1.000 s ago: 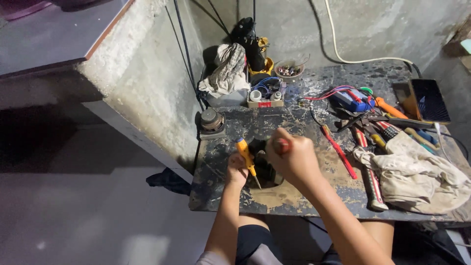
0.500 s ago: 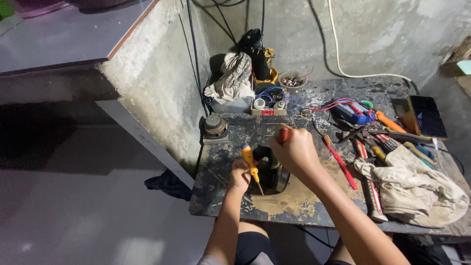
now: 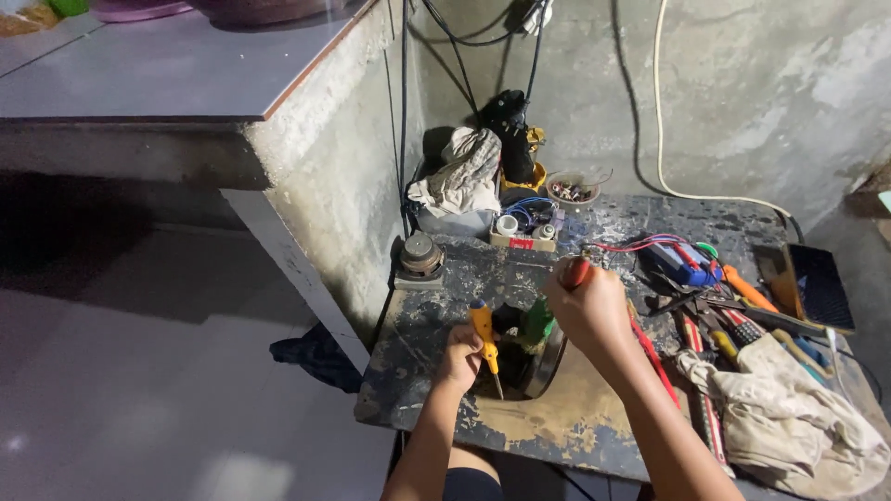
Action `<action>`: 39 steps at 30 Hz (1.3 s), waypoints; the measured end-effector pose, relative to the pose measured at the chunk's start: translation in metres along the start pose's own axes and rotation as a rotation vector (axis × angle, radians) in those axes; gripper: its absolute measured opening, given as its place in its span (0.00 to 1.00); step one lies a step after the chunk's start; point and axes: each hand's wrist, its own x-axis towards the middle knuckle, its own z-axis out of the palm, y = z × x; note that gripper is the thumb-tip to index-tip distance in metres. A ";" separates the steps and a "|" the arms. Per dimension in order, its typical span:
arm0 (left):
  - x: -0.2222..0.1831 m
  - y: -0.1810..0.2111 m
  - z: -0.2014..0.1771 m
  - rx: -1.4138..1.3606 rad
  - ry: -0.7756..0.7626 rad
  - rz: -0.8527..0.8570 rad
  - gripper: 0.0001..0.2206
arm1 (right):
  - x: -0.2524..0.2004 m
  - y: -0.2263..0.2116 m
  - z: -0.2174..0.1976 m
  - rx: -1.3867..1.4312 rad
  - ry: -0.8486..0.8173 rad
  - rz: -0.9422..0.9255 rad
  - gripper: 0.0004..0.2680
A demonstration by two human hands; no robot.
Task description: Cleaning and polishing the soleplate of an electric iron using a brush and a scraper tool on a workbench.
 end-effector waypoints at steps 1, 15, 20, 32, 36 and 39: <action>-0.003 0.004 0.003 0.003 0.001 0.000 0.08 | -0.011 -0.006 -0.007 0.003 -0.002 0.001 0.16; -0.014 0.015 0.014 0.031 -0.047 -0.013 0.10 | -0.039 -0.024 -0.026 0.295 0.179 -0.315 0.04; -0.007 0.009 0.007 0.017 -0.056 0.013 0.09 | -0.031 -0.010 0.000 -0.022 0.044 -0.300 0.07; -0.009 0.028 0.031 -0.050 -0.058 0.010 0.07 | -0.033 -0.007 0.017 -0.184 0.044 -0.267 0.09; -0.024 0.050 0.057 -0.102 -0.141 0.037 0.14 | -0.018 -0.008 -0.002 -0.146 0.079 -0.152 0.15; -0.013 0.031 0.033 -0.060 -0.109 0.017 0.04 | -0.032 -0.012 0.005 -0.120 0.117 -0.264 0.11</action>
